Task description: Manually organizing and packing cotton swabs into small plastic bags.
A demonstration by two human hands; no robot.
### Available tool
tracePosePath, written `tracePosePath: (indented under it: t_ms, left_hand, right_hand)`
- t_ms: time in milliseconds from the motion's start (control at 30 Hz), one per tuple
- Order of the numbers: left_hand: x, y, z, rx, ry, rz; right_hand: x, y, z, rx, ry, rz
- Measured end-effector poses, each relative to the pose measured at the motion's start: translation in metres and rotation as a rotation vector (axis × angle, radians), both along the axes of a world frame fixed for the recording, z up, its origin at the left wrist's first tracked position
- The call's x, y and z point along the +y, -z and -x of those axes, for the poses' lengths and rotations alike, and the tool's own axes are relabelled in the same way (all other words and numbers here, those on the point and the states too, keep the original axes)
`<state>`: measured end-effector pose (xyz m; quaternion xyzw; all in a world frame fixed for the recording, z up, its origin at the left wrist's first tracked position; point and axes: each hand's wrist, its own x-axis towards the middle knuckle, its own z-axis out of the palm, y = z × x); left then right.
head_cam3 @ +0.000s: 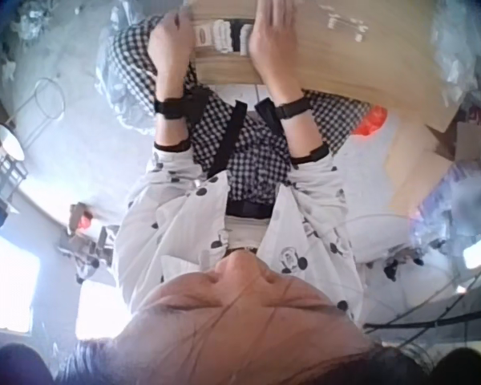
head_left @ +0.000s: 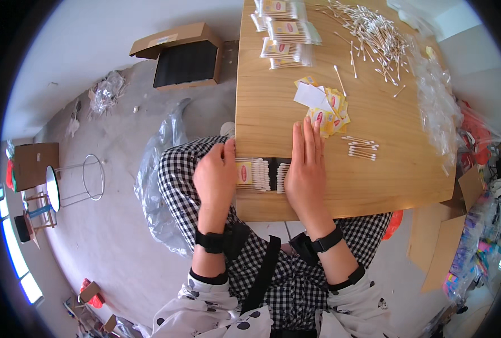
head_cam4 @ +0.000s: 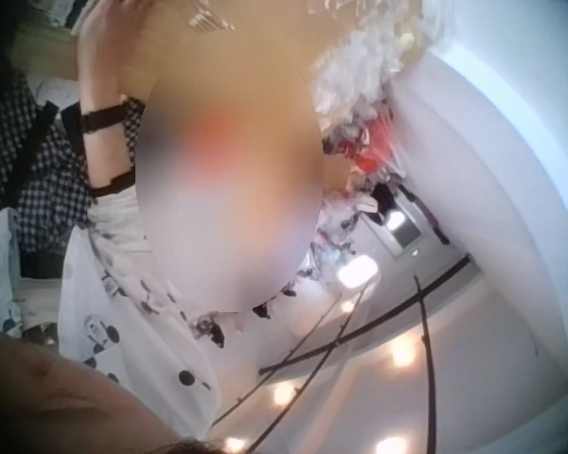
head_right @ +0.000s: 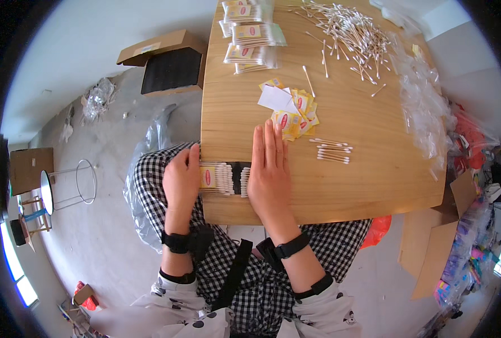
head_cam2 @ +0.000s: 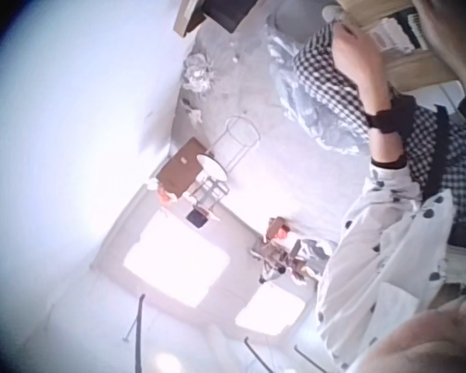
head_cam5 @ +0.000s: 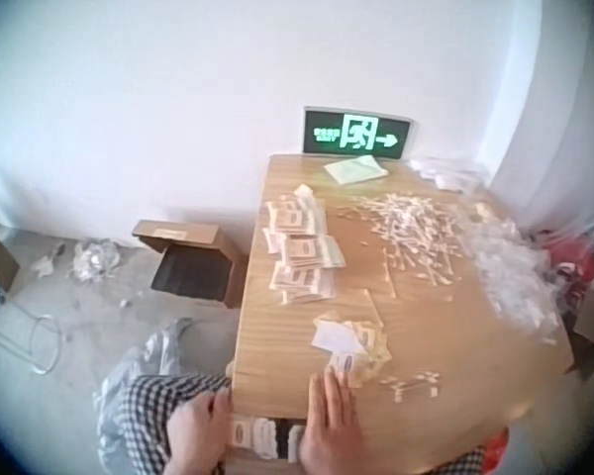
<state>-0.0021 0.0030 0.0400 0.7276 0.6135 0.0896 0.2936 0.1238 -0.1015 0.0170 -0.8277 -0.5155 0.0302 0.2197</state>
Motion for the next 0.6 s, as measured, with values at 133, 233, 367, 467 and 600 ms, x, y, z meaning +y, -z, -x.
tracePosePath:
  t_ms: [133,233,367,467,600]
  left_hand:
    - [-0.001,0.021,0.0,-0.09,-0.003,-0.084]
    - [0.002,0.028,0.001,-0.221,-0.021,-0.005]
    - [0.004,0.033,0.004,-0.397,-0.052,0.118]
    - [0.003,0.035,0.004,-0.427,-0.056,0.138]
    - [0.003,0.038,0.004,-0.475,-0.065,0.139]
  right_hand:
    - [0.011,0.003,0.002,-0.01,-0.021,-0.028]
    - [0.015,0.002,0.001,-0.034,-0.038,-0.001]
    - [0.016,0.005,0.003,-0.028,-0.042,-0.02]
    - [0.018,0.002,0.005,-0.042,-0.049,0.007]
    - [0.026,-0.002,0.011,-0.03,-0.091,0.024]
